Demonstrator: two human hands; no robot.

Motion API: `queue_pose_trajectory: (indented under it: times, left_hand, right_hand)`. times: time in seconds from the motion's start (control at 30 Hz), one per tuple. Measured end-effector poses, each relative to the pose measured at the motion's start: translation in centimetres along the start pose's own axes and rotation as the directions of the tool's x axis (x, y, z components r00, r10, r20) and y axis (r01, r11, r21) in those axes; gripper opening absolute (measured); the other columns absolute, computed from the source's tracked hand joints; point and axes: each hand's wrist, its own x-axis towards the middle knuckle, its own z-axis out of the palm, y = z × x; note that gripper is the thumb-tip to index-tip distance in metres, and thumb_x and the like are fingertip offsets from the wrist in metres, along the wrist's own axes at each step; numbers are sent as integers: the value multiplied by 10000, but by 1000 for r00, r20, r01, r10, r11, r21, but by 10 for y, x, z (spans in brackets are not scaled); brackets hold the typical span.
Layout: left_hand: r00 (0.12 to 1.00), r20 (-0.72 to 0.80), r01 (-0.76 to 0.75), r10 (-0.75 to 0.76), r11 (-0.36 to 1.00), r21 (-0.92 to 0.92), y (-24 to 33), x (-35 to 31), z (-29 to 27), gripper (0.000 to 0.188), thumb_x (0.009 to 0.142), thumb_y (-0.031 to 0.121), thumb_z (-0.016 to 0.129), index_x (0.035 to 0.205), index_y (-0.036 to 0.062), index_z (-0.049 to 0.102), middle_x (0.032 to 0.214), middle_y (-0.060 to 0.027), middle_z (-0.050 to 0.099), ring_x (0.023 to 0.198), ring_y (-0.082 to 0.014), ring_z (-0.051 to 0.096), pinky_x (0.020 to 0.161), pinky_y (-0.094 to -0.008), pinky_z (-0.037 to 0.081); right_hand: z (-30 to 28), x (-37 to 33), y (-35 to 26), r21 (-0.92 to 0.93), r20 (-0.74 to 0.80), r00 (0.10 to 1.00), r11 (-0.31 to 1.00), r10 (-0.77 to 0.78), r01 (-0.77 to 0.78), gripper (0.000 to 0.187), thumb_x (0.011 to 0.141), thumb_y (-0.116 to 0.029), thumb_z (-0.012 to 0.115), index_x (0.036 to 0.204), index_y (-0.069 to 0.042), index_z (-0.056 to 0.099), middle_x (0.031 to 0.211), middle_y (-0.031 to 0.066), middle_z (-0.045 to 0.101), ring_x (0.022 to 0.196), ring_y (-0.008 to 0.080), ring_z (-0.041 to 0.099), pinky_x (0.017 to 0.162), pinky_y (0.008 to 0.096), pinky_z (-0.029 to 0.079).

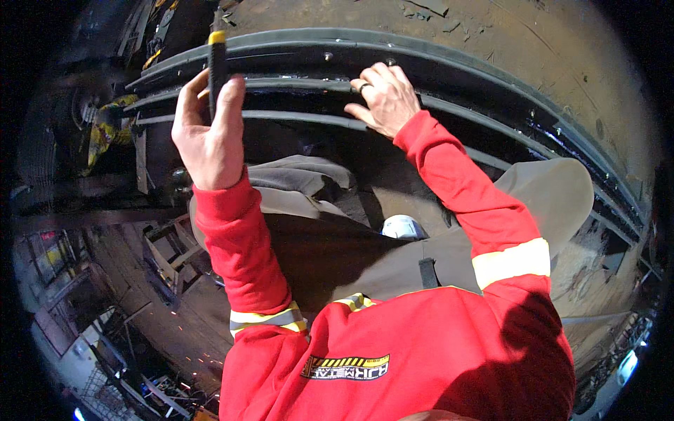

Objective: The person uses a yellow utility knife to scrape and remove old sealant or adhesive from the edge of a large, curved metal panel. The person works systematically along the seam, using the blade to lift and clear the material.

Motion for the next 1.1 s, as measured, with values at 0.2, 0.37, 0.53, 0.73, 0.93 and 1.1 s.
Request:
queue_pose_trajectory:
  times: [0.2,0.37,0.53,0.73,0.93,1.1]
  left_hand:
    - [997,7,-75,76,993,-96,10,-9,-4,358,812,137,771,1094,-36,635,872,-51,656,769,-82,588,713,-208,468]
    - [986,-59,-161,154,974,-158,13,-9,-15,347,813,148,767,1072,-45,639,846,-59,664,746,-86,597,683,-210,471]
    - [991,-53,-130,120,959,-250,14,-13,-23,329,861,128,728,1125,-27,606,672,16,571,514,-23,448,450,-174,324]
    - [978,-59,-204,199,973,-107,14,-11,-14,316,893,159,689,1137,-19,594,701,-12,580,526,-54,480,449,-199,351]
    - [988,98,-100,118,981,-168,28,-16,4,330,930,181,657,1179,-21,577,675,-2,550,508,-55,449,446,-204,330]
    - [980,144,-119,139,983,-143,32,-8,27,330,928,178,663,1179,-11,562,697,1,559,553,-49,473,483,-202,361]
  right_hand:
    - [2,-1,-3,9,-99,994,999,53,-53,243,775,-343,731,822,-107,693,828,21,597,849,207,571,731,354,424]
    - [4,3,-12,-38,-105,994,999,10,-14,196,778,-284,742,808,-103,674,800,5,617,797,206,594,710,350,426]
    - [13,3,-15,-100,-175,983,994,-55,38,160,781,-262,734,792,-121,660,772,10,606,769,196,591,702,354,403]
    - [14,-6,-15,-216,-134,988,971,70,-98,233,758,-405,700,772,-172,699,824,-9,635,832,192,607,720,390,425]
    - [-8,-42,-38,-147,-105,989,982,101,-116,468,786,-196,626,1231,-70,549,1158,123,554,1144,281,500,1026,451,348]
    - [-30,-86,-52,35,-138,972,982,189,-186,239,822,-193,566,964,-40,682,1137,165,621,1169,319,523,1032,461,380]
